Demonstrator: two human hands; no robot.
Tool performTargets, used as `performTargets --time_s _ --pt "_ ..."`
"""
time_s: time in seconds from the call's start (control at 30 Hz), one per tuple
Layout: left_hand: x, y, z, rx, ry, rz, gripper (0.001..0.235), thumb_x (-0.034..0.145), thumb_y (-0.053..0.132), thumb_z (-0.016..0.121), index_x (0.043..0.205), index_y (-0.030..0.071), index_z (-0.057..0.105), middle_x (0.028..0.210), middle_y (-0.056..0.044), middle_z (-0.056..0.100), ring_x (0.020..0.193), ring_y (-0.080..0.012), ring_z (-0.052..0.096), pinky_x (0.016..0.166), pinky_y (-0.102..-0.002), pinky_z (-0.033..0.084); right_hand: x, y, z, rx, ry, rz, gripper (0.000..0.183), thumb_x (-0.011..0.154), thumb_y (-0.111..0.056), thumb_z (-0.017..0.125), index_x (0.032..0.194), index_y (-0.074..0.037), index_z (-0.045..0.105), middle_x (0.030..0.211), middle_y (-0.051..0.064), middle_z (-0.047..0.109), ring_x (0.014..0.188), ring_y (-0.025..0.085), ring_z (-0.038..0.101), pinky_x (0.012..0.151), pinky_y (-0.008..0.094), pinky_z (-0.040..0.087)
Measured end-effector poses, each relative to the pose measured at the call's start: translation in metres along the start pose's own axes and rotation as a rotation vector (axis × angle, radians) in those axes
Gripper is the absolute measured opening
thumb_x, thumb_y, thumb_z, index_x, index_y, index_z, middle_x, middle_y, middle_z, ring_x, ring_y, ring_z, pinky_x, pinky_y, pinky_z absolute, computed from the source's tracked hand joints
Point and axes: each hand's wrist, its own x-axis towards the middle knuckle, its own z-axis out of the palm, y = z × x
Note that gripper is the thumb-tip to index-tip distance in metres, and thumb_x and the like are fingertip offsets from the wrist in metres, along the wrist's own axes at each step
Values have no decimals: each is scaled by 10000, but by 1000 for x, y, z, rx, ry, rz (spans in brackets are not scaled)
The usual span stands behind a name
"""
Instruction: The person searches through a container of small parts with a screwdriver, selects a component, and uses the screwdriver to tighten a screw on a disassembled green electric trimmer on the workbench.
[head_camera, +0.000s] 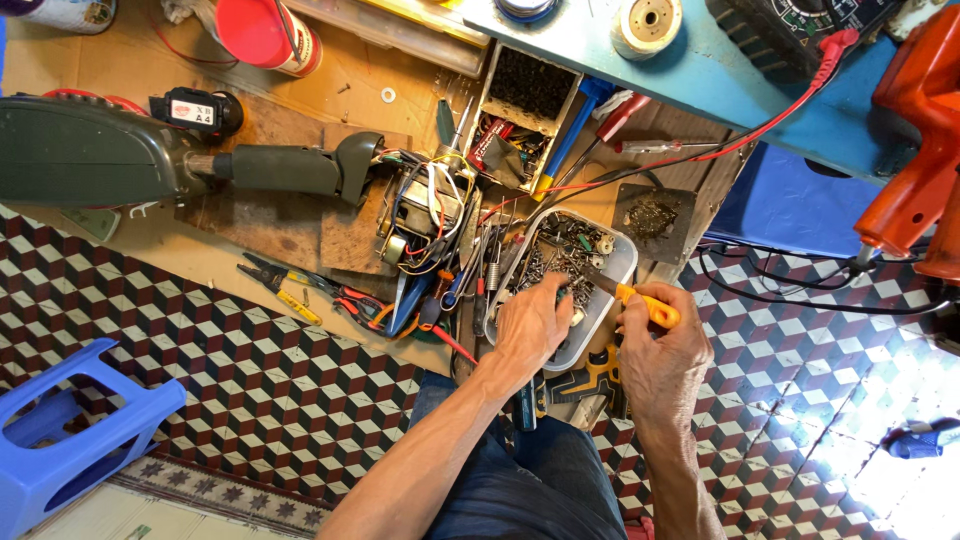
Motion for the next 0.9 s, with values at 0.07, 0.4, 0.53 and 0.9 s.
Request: performTargets --time_s 0.07,0.4,0.53,0.9 --pt "7 -1 -1 -23 86 46 438 965 186 621 1349 -5 531 629 -141 655 482 -295 619 463 -477 488 -1 0 0 -10 9 17 162 1008 -133 620 1125 -28 656 904 98 743 774 140 738 628 270 602" --pt "9 -4 17 36 -43 38 539 932 144 597 1419 -47 470 547 -173 623 445 -336 617 481 -474 506 -7 7 -6 -9 15 31 185 1007 -143 615 1141 -18 644 944 124 740 810 165 745 644 292 618" --pt "3 -11 23 4 -10 64 479 929 182 621 1354 -28 550 556 -178 618 458 -330 620 499 -468 510 -10 11 -11 11 7 12 183 1006 -129 611 1139 -6 640 958 145 739 834 182 752 661 293 625" --pt "-22 9 3 -119 27 -101 547 942 139 597 1451 5 446 509 -50 535 409 -176 477 418 -388 423 -21 13 -24 -6 75 -95 164 1015 -125 641 1130 -10 661 993 135 727 843 183 727 677 297 615"
